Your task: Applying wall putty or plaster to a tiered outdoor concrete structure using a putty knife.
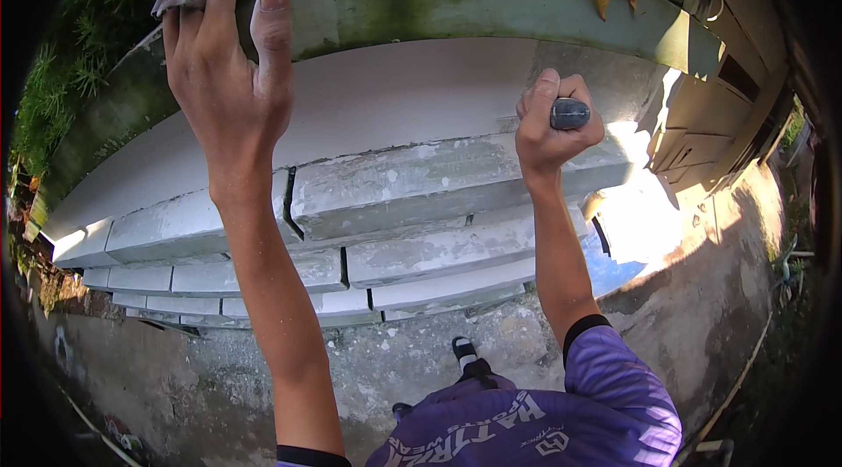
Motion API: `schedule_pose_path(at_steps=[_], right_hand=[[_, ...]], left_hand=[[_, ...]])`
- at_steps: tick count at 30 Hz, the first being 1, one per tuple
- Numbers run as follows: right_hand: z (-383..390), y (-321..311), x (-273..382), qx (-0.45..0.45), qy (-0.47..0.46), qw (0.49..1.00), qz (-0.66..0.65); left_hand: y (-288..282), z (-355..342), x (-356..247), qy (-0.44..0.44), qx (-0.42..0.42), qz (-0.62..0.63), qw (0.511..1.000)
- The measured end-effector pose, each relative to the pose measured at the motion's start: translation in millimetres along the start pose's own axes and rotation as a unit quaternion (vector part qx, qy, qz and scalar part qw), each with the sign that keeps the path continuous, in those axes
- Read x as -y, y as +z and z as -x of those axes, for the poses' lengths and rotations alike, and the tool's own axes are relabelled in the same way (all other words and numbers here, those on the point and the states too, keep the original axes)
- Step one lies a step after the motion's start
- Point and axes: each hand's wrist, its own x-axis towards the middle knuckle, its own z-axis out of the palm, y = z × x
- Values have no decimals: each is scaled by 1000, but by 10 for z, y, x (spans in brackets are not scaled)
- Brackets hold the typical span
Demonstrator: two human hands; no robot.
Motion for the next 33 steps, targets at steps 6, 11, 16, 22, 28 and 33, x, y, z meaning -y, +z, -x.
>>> schedule_pose_path(at_steps=[6, 11, 16, 22, 28, 33], right_hand=[[-54, 108, -217, 80, -101, 988, 80], [-33, 49, -113, -1, 23, 1000, -20], [-77, 87, 132, 15, 21, 1000, -6], [-87, 109, -12, 70, -10, 998, 6], [-40, 58, -287, 49, -55, 990, 117], [-47, 23, -311, 34, -43, 993, 107]], left_hand=[[10, 8, -31, -15, 12, -1, 1000], [-11, -6, -39, -17, 23, -13, 1000], [-29, 33, 12, -32, 20, -21, 999], [-33, 13, -22, -21, 23, -8, 999], [-17, 0, -51, -16, 26, 3, 1000], [-21, -17, -58, -26, 27, -2, 999]])
